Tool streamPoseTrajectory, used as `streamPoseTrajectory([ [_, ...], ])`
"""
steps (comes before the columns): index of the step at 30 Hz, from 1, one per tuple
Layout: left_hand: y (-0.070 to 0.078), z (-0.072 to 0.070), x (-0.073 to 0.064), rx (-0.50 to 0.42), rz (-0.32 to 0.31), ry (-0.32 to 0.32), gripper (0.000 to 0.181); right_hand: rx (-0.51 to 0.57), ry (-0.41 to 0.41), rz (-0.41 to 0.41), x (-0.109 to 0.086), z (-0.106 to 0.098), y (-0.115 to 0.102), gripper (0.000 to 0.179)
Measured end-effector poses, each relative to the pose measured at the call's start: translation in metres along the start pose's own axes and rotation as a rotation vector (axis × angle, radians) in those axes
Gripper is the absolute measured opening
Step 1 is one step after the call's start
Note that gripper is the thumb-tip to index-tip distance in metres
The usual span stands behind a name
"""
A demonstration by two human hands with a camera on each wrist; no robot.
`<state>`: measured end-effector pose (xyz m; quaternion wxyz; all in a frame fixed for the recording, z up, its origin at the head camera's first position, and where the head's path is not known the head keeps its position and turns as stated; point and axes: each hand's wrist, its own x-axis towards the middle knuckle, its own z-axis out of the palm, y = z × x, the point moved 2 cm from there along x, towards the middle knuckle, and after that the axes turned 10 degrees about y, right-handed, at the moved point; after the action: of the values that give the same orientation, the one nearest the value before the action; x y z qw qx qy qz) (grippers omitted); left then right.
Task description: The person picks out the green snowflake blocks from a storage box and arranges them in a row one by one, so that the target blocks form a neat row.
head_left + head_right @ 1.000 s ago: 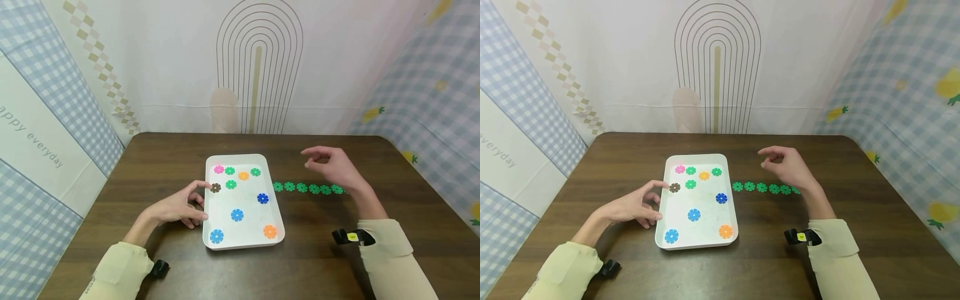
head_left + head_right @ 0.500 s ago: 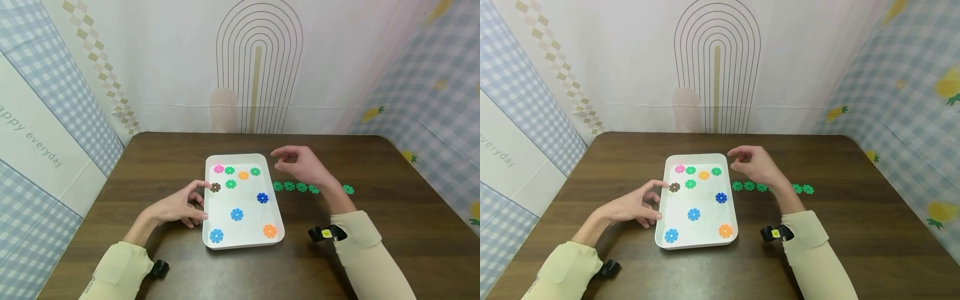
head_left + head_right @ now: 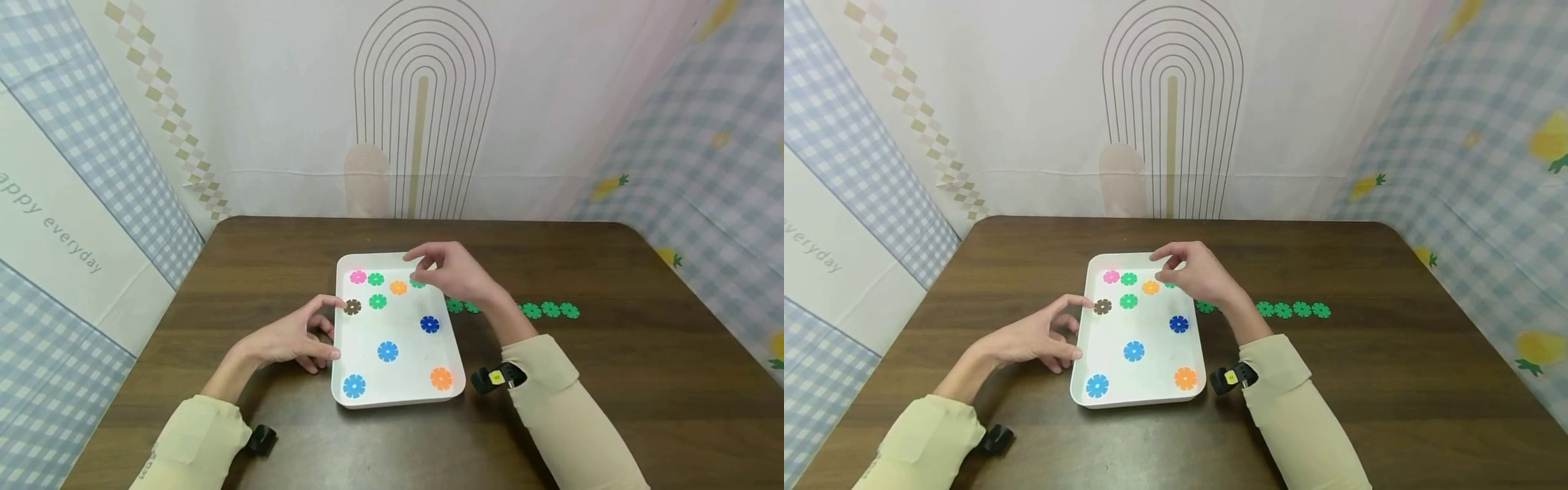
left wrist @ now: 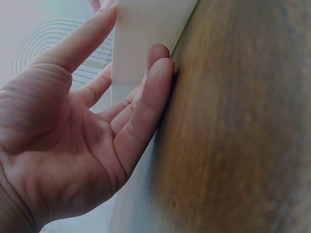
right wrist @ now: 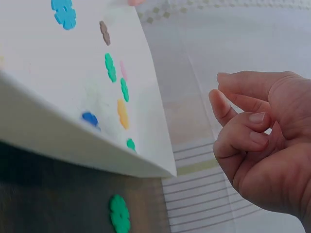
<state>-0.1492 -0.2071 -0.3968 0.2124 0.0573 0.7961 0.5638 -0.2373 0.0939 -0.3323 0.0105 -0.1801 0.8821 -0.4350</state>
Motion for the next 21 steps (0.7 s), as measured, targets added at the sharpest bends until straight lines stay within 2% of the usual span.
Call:
streamPoseTrajectory([
  [11,0.0,0.0,0.0,0.002,-0.008,-0.001,0.085,0.058,-0.026,0.036,0.011,0.023,-0.006,0.028],
  [21,0.0,0.0,0.001,0.008,-0.007,0.0,0.083,0.096,-0.045,0.071,0.02,0.043,-0.004,0.033],
])
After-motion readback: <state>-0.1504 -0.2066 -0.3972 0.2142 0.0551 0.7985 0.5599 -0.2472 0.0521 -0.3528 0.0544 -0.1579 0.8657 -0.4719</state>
